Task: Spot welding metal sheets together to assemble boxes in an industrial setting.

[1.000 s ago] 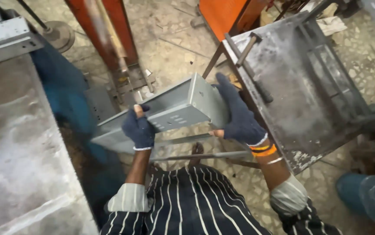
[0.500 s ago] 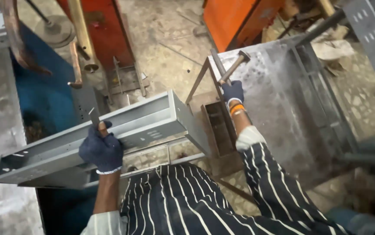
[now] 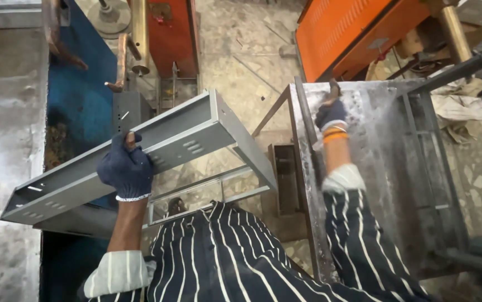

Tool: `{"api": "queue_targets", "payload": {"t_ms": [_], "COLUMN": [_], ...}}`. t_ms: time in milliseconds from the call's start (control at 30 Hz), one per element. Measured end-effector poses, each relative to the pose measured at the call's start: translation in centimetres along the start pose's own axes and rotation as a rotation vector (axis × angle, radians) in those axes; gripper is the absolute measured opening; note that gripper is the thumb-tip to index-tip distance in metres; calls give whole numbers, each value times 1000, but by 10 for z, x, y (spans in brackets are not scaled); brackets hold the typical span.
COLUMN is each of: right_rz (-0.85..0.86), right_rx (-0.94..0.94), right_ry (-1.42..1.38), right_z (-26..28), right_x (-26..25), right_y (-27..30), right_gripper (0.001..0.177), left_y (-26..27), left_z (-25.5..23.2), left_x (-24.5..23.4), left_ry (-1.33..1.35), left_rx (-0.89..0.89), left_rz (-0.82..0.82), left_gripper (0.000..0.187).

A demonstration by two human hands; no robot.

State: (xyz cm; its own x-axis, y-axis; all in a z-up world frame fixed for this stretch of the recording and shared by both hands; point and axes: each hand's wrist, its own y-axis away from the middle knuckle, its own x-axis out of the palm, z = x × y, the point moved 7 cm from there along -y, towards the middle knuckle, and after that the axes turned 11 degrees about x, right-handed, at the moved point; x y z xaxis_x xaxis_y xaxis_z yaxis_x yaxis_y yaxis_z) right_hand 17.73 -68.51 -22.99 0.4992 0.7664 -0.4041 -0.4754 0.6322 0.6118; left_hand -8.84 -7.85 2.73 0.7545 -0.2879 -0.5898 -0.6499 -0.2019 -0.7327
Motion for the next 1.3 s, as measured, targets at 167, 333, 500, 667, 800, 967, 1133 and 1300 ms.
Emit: {"api": "queue_targets", "payload": {"t_ms": [167, 333, 500, 667, 800, 967, 1133, 1300], "right_rz": [1341, 661, 666, 535, 462, 337, 434, 561], "right_rx": [110, 227, -646, -959, -950, -1021, -982, -626], "right_ry": [-882, -762, -368, 244, 27, 438, 237, 68], "right_z": [0, -6, 15, 37, 50, 49, 47, 32], "right_x": [-28, -47, -42, -19, -11, 14, 10, 18], "right_y": [259, 378, 381, 483, 505, 513, 524, 521], "right_gripper": [24, 25, 12, 25, 23, 24, 26, 30], "left_y": [-1, -11, -4, -9, -10, -11, -11, -15], "left_z": [10, 5, 20, 21, 27, 30, 33, 35], "left_x": [24, 30, 53, 40, 37, 31, 27, 25], "left_ry": [-38, -29, -41, 4, 15, 39, 85, 134], "left_rx": [-19, -12, -17, 10, 8, 9, -1, -21], "left_rz": [39, 78, 123, 141, 152, 163, 156, 146], "left_gripper": [13, 18, 25, 24, 24, 21, 20, 19]}}
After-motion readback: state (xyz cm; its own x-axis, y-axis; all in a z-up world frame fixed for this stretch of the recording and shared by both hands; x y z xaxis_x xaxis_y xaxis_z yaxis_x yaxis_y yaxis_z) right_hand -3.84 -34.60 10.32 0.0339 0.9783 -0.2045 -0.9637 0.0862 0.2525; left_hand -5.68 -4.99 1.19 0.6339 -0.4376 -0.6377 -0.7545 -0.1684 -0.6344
